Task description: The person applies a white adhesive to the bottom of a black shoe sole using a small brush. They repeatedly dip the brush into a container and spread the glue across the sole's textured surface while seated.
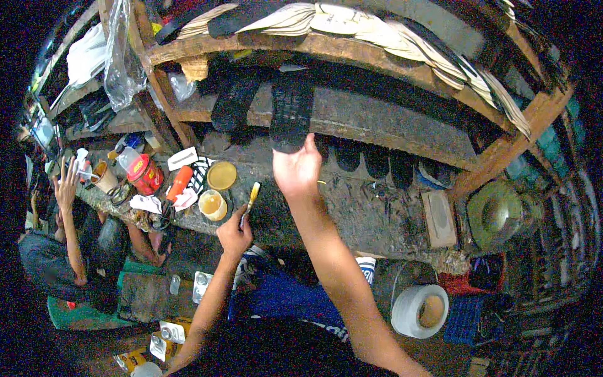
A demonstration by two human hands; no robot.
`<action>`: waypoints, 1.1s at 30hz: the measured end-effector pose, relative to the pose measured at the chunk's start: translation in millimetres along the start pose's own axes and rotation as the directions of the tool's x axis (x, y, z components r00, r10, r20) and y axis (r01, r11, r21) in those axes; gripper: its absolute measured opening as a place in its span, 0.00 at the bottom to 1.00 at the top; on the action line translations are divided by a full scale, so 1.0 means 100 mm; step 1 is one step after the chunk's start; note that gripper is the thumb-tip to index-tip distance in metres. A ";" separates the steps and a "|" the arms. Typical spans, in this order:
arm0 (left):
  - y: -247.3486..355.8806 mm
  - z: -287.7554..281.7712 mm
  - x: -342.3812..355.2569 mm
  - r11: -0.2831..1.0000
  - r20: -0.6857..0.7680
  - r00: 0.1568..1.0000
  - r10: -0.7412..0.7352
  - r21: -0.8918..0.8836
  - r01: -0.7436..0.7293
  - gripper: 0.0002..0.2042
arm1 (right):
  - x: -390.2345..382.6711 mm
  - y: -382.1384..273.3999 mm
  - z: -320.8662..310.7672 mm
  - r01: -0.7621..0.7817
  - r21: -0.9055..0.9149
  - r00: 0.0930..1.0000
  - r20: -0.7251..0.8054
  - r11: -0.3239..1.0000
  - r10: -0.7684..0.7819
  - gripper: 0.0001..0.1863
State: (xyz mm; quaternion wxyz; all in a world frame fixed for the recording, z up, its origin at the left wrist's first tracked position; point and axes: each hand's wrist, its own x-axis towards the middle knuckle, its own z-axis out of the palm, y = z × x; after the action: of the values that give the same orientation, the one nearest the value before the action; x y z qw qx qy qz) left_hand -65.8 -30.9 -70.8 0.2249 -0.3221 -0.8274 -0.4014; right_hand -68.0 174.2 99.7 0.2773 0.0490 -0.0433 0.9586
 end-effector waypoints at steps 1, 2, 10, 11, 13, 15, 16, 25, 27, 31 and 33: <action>0.00 0.00 0.00 1.000 0.009 1.000 -0.017 0.011 0.017 0.14 | 0.10 0.06 0.02 0.004 0.034 0.996 -0.084 0.999 -0.001 0.25; -0.01 0.01 0.00 0.999 0.020 0.999 -0.035 0.023 0.035 0.14 | 0.19 0.10 0.05 -0.007 0.044 0.989 -0.148 0.999 0.013 0.25; -0.05 0.06 -0.06 0.998 -0.037 0.999 -0.015 0.052 0.016 0.13 | 0.48 0.23 0.15 -0.090 -0.128 0.964 -0.261 0.988 0.054 0.27; -0.05 0.07 -0.06 0.998 -0.033 0.999 -0.021 0.051 0.022 0.13 | 0.44 0.20 0.10 -0.080 -0.124 0.968 -0.247 0.989 0.047 0.29; -0.06 0.08 -0.05 0.998 -0.034 0.999 -0.028 0.046 0.029 0.13 | 0.31 0.05 0.01 -0.213 -0.157 0.925 -0.350 0.964 0.148 0.35; -0.06 0.09 -0.04 1.000 -0.052 0.999 -0.015 -0.009 0.015 0.12 | 0.14 -0.14 -0.11 -0.292 -0.199 0.901 -0.386 0.935 0.199 0.36; -0.06 0.09 -0.04 1.000 -0.047 0.999 -0.013 -0.011 0.012 0.12 | 0.03 -0.26 -0.17 -0.294 -0.316 0.925 -0.333 0.902 0.185 0.33; -0.07 0.11 -0.05 0.999 -0.063 0.998 0.011 0.032 -0.009 0.11 | -0.77 -1.29 -0.76 -0.050 -0.777 0.953 -0.225 0.627 -0.203 0.17; -0.08 0.11 -0.06 1.000 -0.082 0.997 0.000 -0.003 0.000 0.11 | -0.89 -1.41 -0.90 -0.071 -0.848 0.926 -0.252 0.525 -0.282 0.20; -0.08 0.10 -0.08 0.993 -0.011 0.999 -0.039 0.112 0.040 0.13 | -0.96 -1.47 -0.93 -0.086 -0.959 0.892 -0.195 0.271 -0.408 0.17; -0.08 0.08 -0.08 0.996 0.006 0.998 -0.066 0.061 0.066 0.13 | -0.87 -1.38 -0.80 -0.052 -0.980 0.910 -0.126 0.192 -0.395 0.17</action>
State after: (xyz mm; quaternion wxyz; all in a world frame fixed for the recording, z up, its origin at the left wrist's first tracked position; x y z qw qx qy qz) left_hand -66.9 -30.8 -84.1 0.2180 -0.2891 -0.8503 -0.3820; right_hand 73.4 253.9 18.1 0.3561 -0.3029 -0.5769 0.6698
